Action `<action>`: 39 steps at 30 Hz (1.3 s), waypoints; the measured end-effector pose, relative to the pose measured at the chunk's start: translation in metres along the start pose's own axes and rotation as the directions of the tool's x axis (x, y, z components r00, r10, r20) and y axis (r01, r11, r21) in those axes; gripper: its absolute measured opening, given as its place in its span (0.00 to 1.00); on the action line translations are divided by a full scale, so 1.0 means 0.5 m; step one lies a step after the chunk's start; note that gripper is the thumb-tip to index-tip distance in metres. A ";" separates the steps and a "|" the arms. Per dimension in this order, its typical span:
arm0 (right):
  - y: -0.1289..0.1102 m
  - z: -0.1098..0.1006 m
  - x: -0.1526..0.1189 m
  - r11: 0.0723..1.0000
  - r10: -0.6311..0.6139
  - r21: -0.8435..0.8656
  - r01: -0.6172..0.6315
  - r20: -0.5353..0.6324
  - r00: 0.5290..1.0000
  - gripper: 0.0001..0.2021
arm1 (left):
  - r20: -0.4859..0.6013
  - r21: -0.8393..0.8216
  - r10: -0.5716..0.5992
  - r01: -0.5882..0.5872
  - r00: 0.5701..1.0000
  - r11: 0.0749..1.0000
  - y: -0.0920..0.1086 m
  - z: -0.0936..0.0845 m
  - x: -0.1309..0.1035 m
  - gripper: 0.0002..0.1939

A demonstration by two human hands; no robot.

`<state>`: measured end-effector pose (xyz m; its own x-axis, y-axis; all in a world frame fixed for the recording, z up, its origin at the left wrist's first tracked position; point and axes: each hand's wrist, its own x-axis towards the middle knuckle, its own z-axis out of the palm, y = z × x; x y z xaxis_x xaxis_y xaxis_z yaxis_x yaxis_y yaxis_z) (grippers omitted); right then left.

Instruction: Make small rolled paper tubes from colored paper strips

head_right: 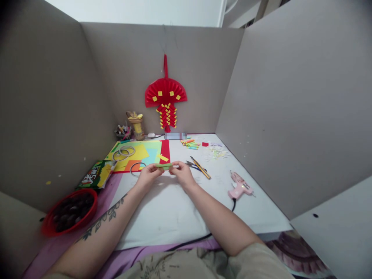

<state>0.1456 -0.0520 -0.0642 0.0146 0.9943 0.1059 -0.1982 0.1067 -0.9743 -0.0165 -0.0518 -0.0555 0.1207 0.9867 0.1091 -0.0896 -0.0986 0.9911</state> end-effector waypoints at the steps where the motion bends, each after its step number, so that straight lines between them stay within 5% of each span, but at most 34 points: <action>1: 0.000 0.001 -0.001 1.000 -0.004 0.007 0.004 0.002 1.000 0.13 | -0.001 0.005 0.005 -0.005 1.000 1.000 -0.001 0.001 0.000 0.12; 17: -0.003 0.014 -0.014 0.989 0.017 0.145 -0.029 0.087 0.996 0.13 | -0.038 0.078 0.012 -0.009 0.999 0.997 -0.013 -0.006 0.010 0.08; 26: 0.006 0.021 -0.011 0.987 -0.002 0.159 0.007 -0.033 0.999 0.07 | 0.015 0.029 0.026 -0.026 1.000 0.999 -0.009 0.005 0.004 0.08; 39: 0.001 0.028 -0.016 0.960 0.008 0.280 -0.023 0.054 0.998 0.07 | -0.085 -0.104 -0.024 0.015 0.996 0.994 0.000 0.013 0.002 0.09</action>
<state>0.1316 -0.0601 -0.0626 -0.0402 0.9932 0.1091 -0.4654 0.0780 -0.8817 -0.0101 -0.0515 -0.0549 0.0388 0.9962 0.0784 -0.1900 -0.0696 0.9793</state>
